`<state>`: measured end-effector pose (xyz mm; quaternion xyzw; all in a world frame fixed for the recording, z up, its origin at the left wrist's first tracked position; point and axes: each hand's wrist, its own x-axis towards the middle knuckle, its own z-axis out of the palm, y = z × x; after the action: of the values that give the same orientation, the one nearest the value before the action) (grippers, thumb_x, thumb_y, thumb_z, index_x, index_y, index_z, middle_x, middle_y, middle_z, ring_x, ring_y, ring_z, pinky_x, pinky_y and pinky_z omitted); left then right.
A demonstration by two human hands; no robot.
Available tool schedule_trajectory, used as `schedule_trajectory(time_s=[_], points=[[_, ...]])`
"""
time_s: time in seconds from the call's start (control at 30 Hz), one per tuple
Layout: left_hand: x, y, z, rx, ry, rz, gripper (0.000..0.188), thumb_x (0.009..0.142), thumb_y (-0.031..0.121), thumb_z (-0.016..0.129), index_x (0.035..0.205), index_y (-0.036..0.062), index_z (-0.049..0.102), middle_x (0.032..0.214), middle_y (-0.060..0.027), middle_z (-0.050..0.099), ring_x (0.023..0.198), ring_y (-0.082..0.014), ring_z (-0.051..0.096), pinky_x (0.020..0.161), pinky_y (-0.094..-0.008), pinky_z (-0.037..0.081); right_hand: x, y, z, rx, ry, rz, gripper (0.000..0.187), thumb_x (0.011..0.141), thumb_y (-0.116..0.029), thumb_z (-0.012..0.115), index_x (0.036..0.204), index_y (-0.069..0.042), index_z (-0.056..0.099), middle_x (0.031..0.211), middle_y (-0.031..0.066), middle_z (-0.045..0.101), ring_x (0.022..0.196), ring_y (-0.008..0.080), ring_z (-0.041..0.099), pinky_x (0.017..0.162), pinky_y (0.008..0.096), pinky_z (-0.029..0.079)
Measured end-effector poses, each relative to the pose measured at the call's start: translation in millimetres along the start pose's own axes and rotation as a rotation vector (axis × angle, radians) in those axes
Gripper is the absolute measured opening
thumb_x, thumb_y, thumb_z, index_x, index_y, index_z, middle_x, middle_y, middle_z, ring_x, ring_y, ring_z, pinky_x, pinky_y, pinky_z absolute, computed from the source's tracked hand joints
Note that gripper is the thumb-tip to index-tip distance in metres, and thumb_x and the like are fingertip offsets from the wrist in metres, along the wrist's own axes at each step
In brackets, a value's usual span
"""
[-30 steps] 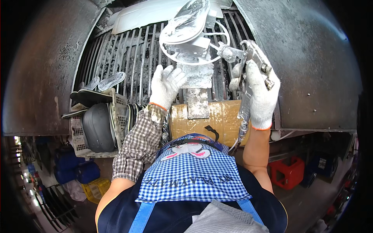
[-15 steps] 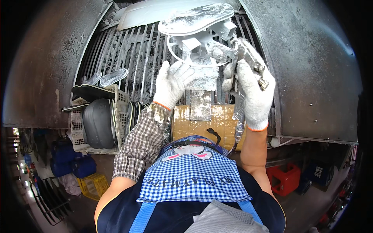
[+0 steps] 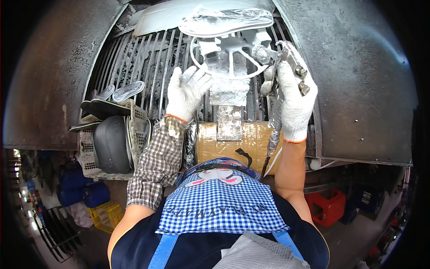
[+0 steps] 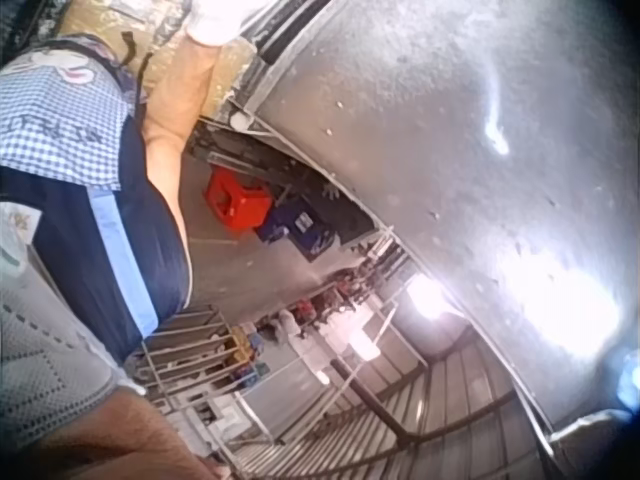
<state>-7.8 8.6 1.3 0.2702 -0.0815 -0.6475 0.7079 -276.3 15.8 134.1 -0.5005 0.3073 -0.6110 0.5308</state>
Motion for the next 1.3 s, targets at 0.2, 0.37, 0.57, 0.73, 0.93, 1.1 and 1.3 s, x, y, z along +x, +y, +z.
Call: schedule_trajectory(time_s=[0.2, 0.37, 0.57, 0.73, 0.93, 1.1, 1.3], points=[[8.0, 9.2, 1.0, -0.003, 0.021, 0.032, 0.069, 0.107, 0.053, 0.055, 0.142, -0.0061, 0.047, 0.148, -0.0347, 0.055, 0.138, -0.0526, 0.054, 0.115, -0.067, 0.046, -7.3, -12.8, -17.8, -0.005, 0.086, -0.088, 0.046, 0.108, -0.01, 0.064, 0.15, 0.005, 0.055, 0.096, 0.0063, 0.071, 0.073, 0.0057, 0.061, 0.063, 0.0224, 0.054], [14.9, 14.0, -0.6, 0.022, 0.001, 0.055, 0.08, 0.108, 0.054, 0.054, 0.157, -0.0055, 0.033, 0.156, -0.0329, 0.046, 0.143, -0.055, 0.047, 0.114, -0.0695, 0.044, -21.2, -21.5, -38.7, 0.108, 0.17, -0.187, 0.047, 0.11, -0.005, 0.058, 0.153, 0.007, 0.048, 0.121, 0.0192, 0.072, 0.09, 0.0109, 0.066, 0.072, 0.0271, 0.059], [20.2, 18.3, -4.3, 0.089, 0.027, 0.072, 0.064, 0.107, 0.051, 0.057, 0.14, -0.0026, 0.047, 0.151, -0.0301, 0.051, 0.135, -0.0497, 0.056, 0.11, -0.063, 0.05, -37.1, -25.0, -65.0, -0.02, 0.35, -0.186, 0.046, 0.11, -0.006, 0.057, 0.153, 0.009, 0.048, 0.11, 0.0175, 0.073, 0.086, 0.0153, 0.069, 0.076, 0.033, 0.062], [7.0, 12.0, 26.5, 0.402, 0.186, 0.487, 0.056, 0.102, 0.029, 0.071, 0.142, -0.0058, 0.053, 0.13, -0.0216, 0.066, 0.115, -0.0333, 0.068, 0.104, -0.0443, 0.056, -43.0, -20.5, -76.9, -0.15, 0.363, -0.104, 0.049, 0.11, -0.007, 0.058, 0.155, 0.009, 0.047, 0.114, 0.0168, 0.072, 0.089, 0.0154, 0.069, 0.078, 0.0308, 0.061], [0.7, -24.4, 87.8, 0.222, -0.141, 0.365, 0.041, 0.098, 0.017, 0.077, 0.13, -0.0032, 0.06, 0.12, -0.0178, 0.071, 0.108, -0.0277, 0.071, 0.1, -0.0432, 0.059, -51.9, -5.2, -78.8, -0.081, 0.306, -0.024, 0.05, 0.11, -0.007, 0.058, 0.157, 0.006, 0.045, 0.133, 0.0186, 0.069, 0.096, 0.0135, 0.067, 0.078, 0.0289, 0.06], [43.2, -38.5, 145.8, -0.075, 0.116, 0.043, 0.05, 0.101, 0.02, 0.074, 0.137, -0.008, 0.053, 0.129, -0.0308, 0.061, 0.122, -0.0401, 0.065, 0.106, -0.052, 0.059, -74.5, 7.6, -90.7, -0.116, 0.277, 0.024, 0.048, 0.11, -0.005, 0.057, 0.156, 0.005, 0.047, 0.132, 0.0171, 0.07, 0.093, 0.0118, 0.067, 0.076, 0.0276, 0.06], [55.1, -32.9, 157.7, 1.199, 0.049, 0.279, 0.058, 0.099, 0.012, 0.074, 0.149, -0.0059, 0.05, 0.12, -0.0223, 0.073, 0.111, -0.0299, 0.073, 0.104, -0.0395, 0.059, -88.9, 23.7, -100.6, -0.442, 0.406, 0.035, 0.046, 0.111, -0.015, 0.058, 0.151, 0.005, 0.052, 0.121, 0.0161, 0.072, 0.091, 0.0171, 0.067, 0.082, 0.0329, 0.056]])
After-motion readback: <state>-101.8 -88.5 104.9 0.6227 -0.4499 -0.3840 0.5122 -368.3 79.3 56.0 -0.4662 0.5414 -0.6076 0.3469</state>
